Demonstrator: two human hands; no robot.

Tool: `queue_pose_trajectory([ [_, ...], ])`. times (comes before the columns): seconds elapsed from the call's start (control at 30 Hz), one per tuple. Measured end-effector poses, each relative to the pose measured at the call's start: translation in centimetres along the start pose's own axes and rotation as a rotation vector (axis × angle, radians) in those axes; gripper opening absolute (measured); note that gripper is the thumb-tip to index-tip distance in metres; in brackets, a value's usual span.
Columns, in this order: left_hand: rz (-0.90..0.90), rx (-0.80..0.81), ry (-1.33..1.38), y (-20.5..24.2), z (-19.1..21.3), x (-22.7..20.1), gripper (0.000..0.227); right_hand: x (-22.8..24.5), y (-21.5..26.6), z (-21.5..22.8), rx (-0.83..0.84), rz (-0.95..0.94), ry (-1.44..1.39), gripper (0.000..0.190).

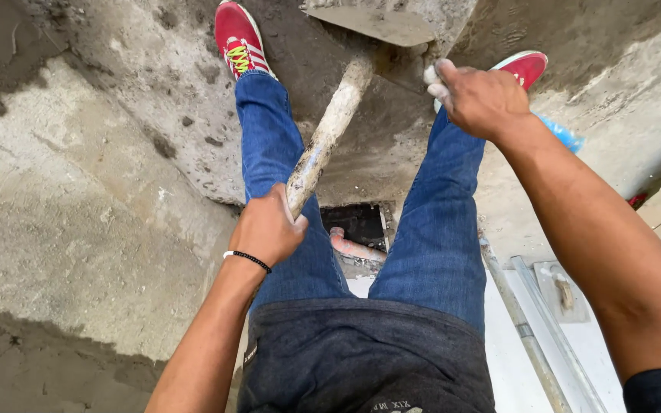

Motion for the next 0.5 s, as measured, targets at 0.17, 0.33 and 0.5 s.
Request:
queue_pose_trajectory([
  [0.17, 0.071, 0.095, -0.028, 1.7, 0.5, 0.8, 0.043, -5.7, -2.6, -1.1, 0.062, -0.205, 0.232, 0.046],
  [0.33, 0.043, 0.097, -0.005, 2.0, 0.7, 1.3, 0.039, -10.0, -2.8, 0.2, -0.074, -0.194, 0.335, 0.041],
  [0.5, 0.004, 0.064, -0.054, 0.1, 0.2, 1.5, 0.038, -7.5, -1.2, 0.0, -0.112, -0.185, 0.310, 0.044],
])
Point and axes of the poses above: each hand's wrist, its own y-axis away from the middle knuckle, its own z-axis out of the back of the hand, x = y × z, the point moved 10 cm from there along -y, towards the middle knuckle, and after that the axes turned 14 degrees about -x, right-handed, at the moved point
